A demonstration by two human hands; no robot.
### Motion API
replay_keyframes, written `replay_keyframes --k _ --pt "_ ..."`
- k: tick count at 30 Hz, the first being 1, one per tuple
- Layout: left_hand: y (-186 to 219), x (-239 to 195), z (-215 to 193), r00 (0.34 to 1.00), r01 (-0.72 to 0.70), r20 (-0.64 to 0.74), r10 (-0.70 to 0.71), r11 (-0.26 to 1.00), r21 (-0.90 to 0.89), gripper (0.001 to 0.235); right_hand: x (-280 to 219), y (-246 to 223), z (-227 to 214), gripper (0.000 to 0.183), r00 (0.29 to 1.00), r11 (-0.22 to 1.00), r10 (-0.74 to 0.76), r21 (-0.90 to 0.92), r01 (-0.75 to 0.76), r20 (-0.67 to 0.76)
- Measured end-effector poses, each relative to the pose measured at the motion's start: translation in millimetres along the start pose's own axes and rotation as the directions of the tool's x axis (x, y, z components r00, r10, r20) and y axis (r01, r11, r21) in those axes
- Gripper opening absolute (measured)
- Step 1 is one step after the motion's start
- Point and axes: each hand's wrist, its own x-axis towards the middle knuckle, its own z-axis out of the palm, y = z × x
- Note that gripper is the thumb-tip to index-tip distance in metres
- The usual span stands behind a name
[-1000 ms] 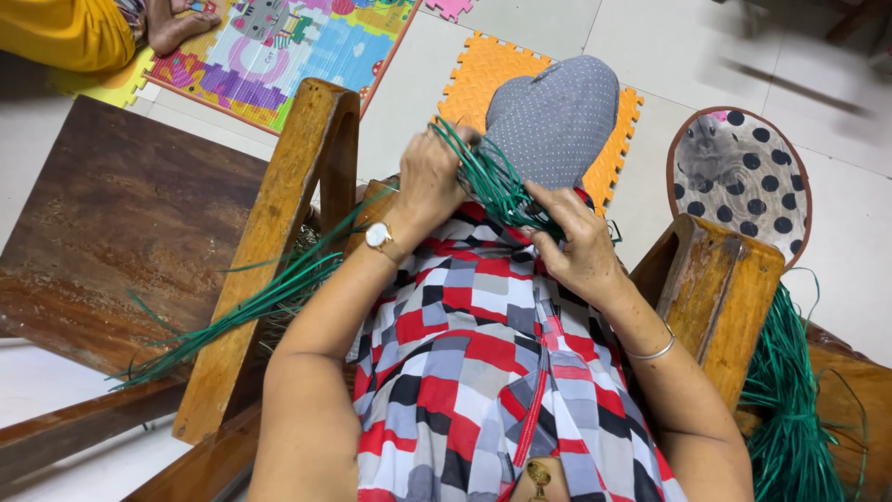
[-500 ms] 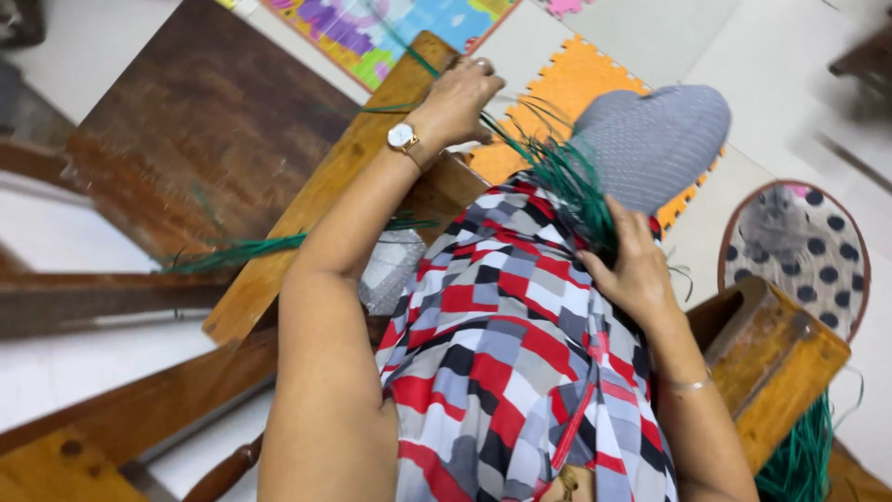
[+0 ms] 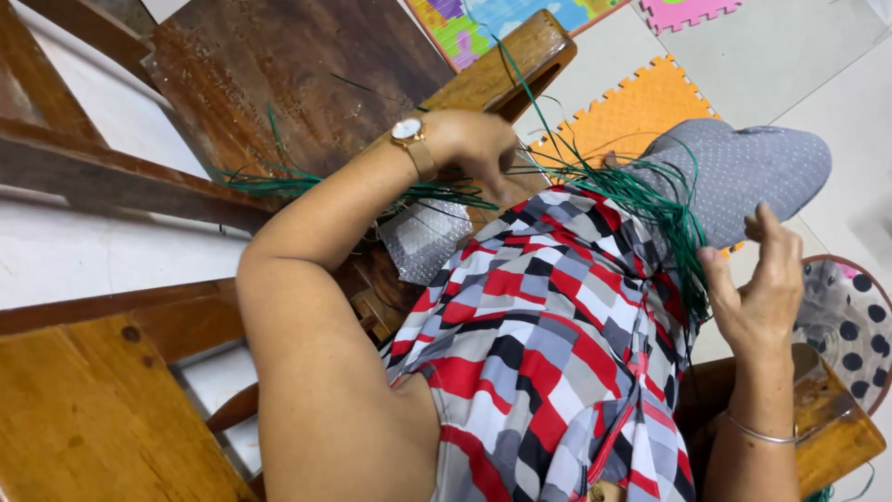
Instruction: Weaving and knotting green plastic strips to create a mesh or mat-like structure.
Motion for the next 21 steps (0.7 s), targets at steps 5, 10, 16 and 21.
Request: replay_keyframes --k 5,10,16,21 --pt "-16.4 25.6 51.3 0.917 0.107 0.356 -0.179 0.971 0.212 0.056 19.4 -26.2 0.9 0.025 0.965 0.970 -0.236 0.026 0.241 -0.116" --pt "-41.0 26.8 51.4 0.922 0.162 0.387 0.021 0.887 -0.433 0.010 38.6 -53.6 35.2 0.019 0.987 0.937 -0.150 0.329 0.121 0.063" --pt "-35.8 -4.8 15.3 0.976 0.094 0.208 0.069 0.728 -0.680 0.018 66.7 -75.1 65.5 0.019 0.970 0.861 -0.033 0.499 -0.095 0.242" --pt "-41.9 -9.6 16.5 0.980 0.110 0.191 0.049 0.668 -0.736 0.023 80.5 -82.5 82.5 0.014 0.969 0.810 -0.024 0.573 -0.125 0.245"
